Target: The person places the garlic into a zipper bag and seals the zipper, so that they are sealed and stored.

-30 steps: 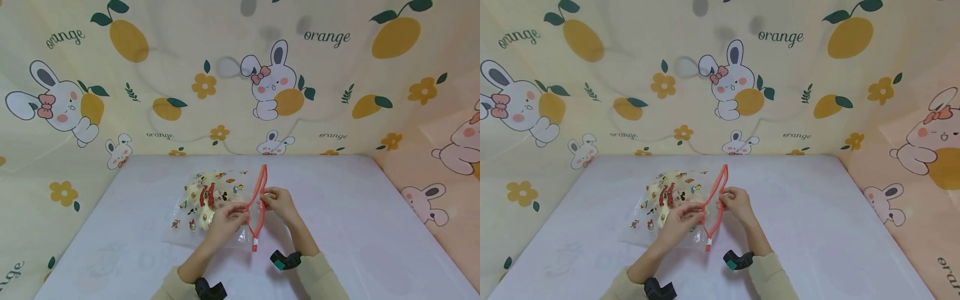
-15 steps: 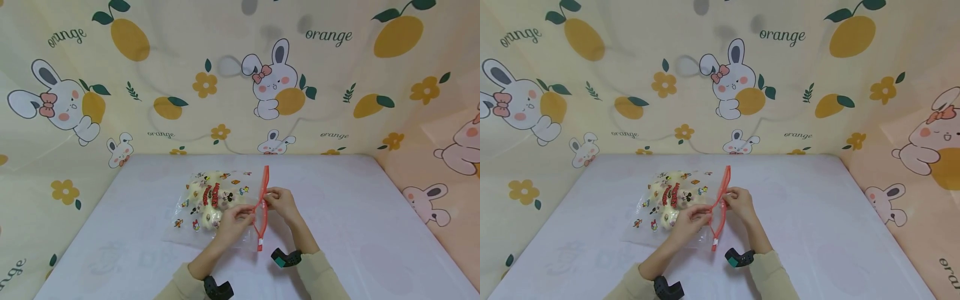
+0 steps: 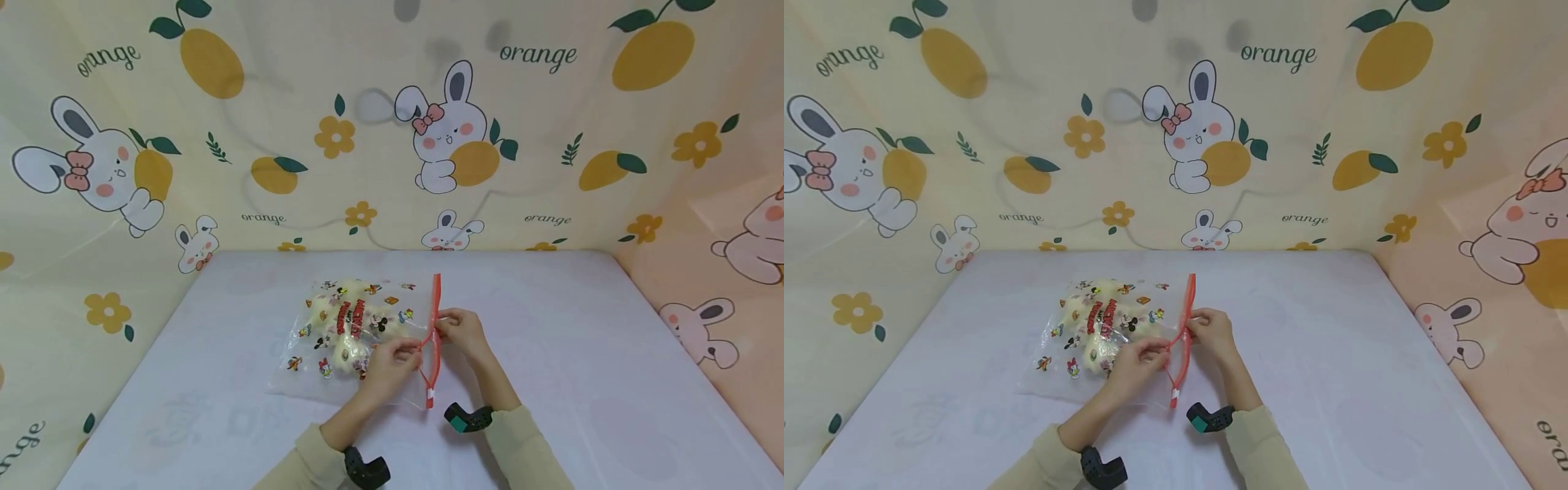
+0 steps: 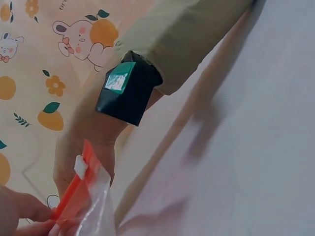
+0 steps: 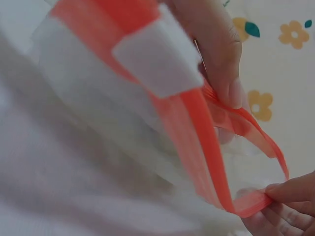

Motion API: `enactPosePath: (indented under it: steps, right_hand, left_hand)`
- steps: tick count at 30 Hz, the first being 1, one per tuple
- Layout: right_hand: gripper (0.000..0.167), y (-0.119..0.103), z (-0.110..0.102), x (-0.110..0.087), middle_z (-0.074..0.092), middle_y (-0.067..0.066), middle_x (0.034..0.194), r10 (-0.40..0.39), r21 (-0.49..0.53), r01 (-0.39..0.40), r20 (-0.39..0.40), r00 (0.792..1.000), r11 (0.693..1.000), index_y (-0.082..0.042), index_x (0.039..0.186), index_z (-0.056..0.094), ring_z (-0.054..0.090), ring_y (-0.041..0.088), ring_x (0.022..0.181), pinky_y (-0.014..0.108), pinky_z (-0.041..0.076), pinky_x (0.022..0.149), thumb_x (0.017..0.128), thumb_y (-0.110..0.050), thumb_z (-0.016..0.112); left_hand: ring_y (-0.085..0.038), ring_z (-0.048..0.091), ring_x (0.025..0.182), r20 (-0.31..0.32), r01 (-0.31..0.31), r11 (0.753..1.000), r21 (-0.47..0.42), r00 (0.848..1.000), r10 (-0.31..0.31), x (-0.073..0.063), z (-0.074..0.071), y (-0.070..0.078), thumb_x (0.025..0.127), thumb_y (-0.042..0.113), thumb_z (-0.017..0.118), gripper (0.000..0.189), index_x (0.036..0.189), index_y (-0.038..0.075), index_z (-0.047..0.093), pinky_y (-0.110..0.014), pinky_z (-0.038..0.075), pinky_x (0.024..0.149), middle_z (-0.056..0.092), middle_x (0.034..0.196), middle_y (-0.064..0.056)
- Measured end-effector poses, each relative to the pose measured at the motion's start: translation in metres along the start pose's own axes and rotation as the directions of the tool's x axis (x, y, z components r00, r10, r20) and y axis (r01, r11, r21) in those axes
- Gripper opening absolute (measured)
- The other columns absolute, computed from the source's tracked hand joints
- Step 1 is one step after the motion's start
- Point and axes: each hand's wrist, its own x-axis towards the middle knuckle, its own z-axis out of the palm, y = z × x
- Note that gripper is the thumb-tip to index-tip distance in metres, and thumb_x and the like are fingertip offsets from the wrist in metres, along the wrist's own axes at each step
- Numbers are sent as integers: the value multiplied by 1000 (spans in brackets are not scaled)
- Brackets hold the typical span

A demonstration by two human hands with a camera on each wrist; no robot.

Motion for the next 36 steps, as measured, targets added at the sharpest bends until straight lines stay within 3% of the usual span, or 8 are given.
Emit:
enactPosePath:
  steps: [12, 17, 23, 30, 36]
  right_hand:
    - [28, 13, -3, 3, 71, 31, 89, 3, -39, -4, -14, 1000, 999, 19, 111, 59, 60, -3, 53, 22, 59, 58, 90, 1, 56]
    - [27, 14, -6, 3, 73, 25, 85, 35, -55, -37, -42, 999, 998, 17, 110, 61, 60, -1, 53, 18, 57, 57, 90, -1, 58]
    - [29, 11, -10, 3, 74, 19, 85, 101, -46, -103, -42, 994, 994, 14, 114, 62, 64, 5, 56, 22, 60, 59, 91, -4, 60]
    - [29, 8, -16, 4, 73, 16, 77, 98, -20, -99, -59, 993, 995, 16, 113, 60, 64, 5, 54, 22, 59, 57, 92, -3, 59]
    - [28, 7, -23, -2, 74, 18, 79, 96, -93, -98, -26, 995, 991, 15, 111, 60, 66, 7, 58, 22, 60, 59, 92, -6, 60]
  left_hand:
    - [-30, 70, 83, -27, -24, 990, 139, 999, 28, 7, 13, -8, 82, -3, 61, 23, 103, -11, 67, -12, 55, 67, 71, 91, -25]
    - [-27, 70, 80, -43, -32, 988, 153, 998, 39, 9, 18, -10, 82, -5, 62, 21, 102, -10, 68, -13, 55, 66, 71, 89, -24]
    - [-27, 70, 79, -36, -35, 988, 153, 999, 41, 12, 21, -10, 82, -4, 61, 21, 102, -11, 67, -12, 54, 65, 71, 88, -24]
    - [-31, 72, 84, -3, -74, 983, 166, 997, 76, 13, 19, -7, 86, 0, 62, 23, 105, -11, 67, -18, 59, 70, 72, 93, -24]
    - [-32, 71, 88, 37, -80, 988, 133, 996, 76, 10, 14, -5, 87, 1, 62, 24, 107, -9, 67, -14, 58, 74, 72, 95, -24]
